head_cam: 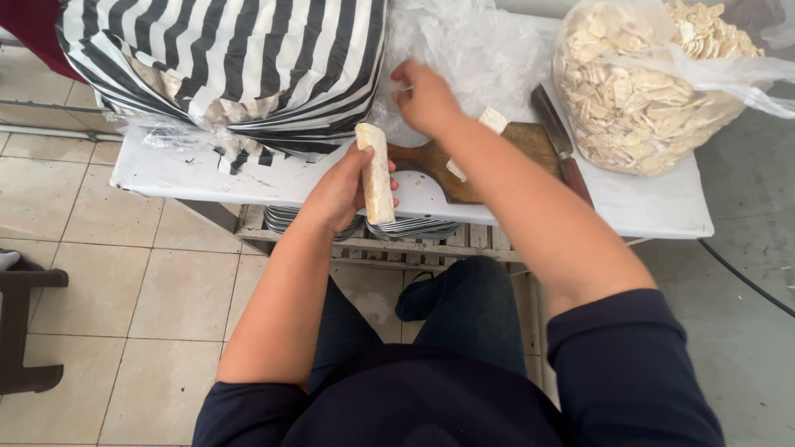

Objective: The person unwraps a block of white food, slices it into thin strips on a wooden cutting board using a knife, and transfers the slices into a plastic bag. The person then retrieves another wrapped item from a striped bag.

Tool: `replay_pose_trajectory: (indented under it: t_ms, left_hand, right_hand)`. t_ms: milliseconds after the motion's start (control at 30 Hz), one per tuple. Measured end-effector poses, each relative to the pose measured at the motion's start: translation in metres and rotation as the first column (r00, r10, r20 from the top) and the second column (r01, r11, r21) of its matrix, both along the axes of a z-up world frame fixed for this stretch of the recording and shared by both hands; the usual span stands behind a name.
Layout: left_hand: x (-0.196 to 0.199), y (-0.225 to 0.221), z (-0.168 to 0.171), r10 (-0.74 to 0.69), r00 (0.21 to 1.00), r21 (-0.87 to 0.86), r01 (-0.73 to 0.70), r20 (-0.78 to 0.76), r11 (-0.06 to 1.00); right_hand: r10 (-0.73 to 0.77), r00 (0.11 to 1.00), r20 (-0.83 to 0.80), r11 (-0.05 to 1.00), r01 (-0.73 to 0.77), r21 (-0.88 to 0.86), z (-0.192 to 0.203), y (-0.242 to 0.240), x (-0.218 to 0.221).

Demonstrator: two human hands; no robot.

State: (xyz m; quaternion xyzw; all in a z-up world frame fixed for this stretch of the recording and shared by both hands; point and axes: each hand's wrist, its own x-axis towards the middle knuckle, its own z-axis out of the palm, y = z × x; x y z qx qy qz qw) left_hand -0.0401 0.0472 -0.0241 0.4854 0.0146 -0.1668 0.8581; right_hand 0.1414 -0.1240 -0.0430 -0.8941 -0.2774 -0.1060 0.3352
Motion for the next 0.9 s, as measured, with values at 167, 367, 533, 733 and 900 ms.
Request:
replay_pose_trajectory:
  t_ms: [167,367,533,733,900]
  left_hand:
    - [-0.002,-0.007,0.005,-0.039,0.997,0.185,0.026,0.065,0.982]
    - [-0.003,-0.017,0.008,-0.003,0.97,0.204,-0.048,0.244,0.978]
    - [0.0,-0.032,0.015,0.0,0.934,0.47,-0.179,0.356,0.864]
    - [0.018,-0.057,0.024,-0.125,0.779,0.706,-0.473,0.615,0.526]
    - [0.038,-0.079,0.028,-0.171,0.749,0.749,-0.56,0.64,0.354]
  right_hand:
    - [0.118,0.991,-0.063,0.989,-0.111,0.095,0.046,-0.034,-0.009]
    - [-0.041,0.979,-0.201,0.943,0.105,0.316,0.082,-0.105,-0.036]
    - [-0.165,0.923,-0.349,0.984,0.18,0.01,0.067,-0.135,-0.087]
    - [-0.058,0.985,-0.163,0.986,0.031,-0.162,0.036,-0.135,-0.11]
    - [-0.15,0.983,-0.105,0.979,0.133,-0.154,0.024,-0.135,-0.117]
